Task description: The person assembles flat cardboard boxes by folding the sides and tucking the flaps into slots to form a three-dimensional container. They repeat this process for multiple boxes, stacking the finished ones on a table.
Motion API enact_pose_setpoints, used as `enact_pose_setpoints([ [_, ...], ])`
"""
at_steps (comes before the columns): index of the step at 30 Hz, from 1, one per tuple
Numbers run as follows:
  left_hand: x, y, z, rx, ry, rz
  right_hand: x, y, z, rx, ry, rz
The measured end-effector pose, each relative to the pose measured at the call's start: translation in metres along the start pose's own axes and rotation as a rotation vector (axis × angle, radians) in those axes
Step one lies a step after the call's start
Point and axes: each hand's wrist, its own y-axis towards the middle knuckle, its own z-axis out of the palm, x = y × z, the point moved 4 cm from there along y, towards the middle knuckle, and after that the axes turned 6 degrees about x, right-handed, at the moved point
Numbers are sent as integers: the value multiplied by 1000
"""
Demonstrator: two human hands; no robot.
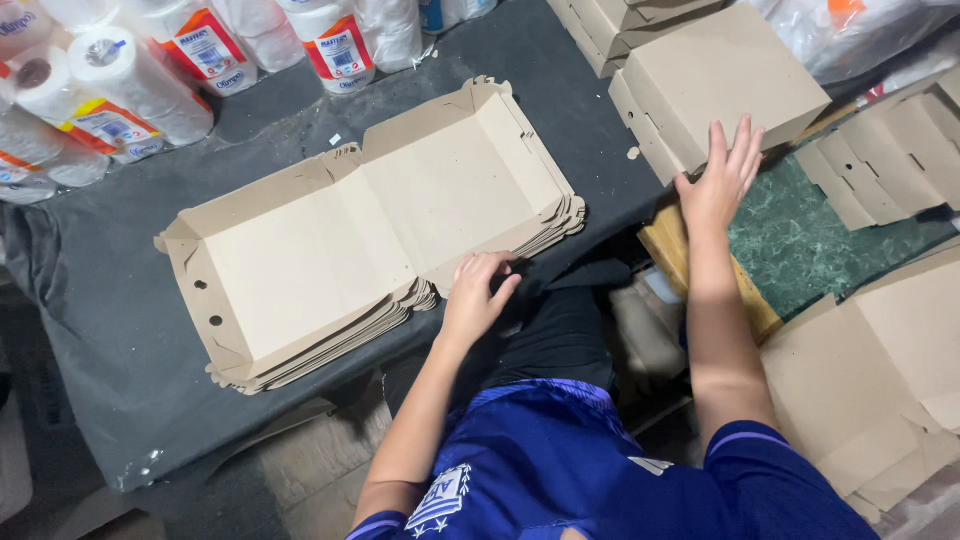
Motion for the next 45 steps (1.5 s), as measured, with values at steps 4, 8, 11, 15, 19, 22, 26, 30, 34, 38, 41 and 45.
enact_pose_setpoints([
  [4, 7, -4, 7, 21, -13, 3, -25, 6, 17, 94, -57, -39],
  [8, 5, -8, 5, 24, -30, 10, -39, 4, 31, -26, -138, -189],
  [11, 6, -13, 5, 21, -33, 13, -38, 0, 32, -120, -165, -268],
  [15, 2, -18, -5, 4, -58, 14, -24, -8, 18, -196, -142, -324],
  [19, 2, -24, -13, -22, -56, -6, 6, -11, -10, -221, -21, -333],
  [22, 2, -27, -19, -60, -59, 4, 37, -17, -37, -288, 73, -376],
  [26, -7, -33, -32, -137, -75, 81, 103, -33, -88, -346, 258, -471],
  [30, -20, -42, -50, -226, -42, 156, 152, -43, -112, -357, 499, -524],
  [34, -30, -47, -70, -339, -106, 130, 164, -41, -81, -257, 815, -489],
  [38, -48, -52, -93, -451, -45, 204, 204, -49, -55, -73, 1100, -426],
  [41, -58, -52, -105, -502, 12, 241, 243, -64, -49, 40, 1183, -377],
  [45, -61, -42, -117, -557, 111, 252, 279, -79, -28, 191, 1227, -339],
])
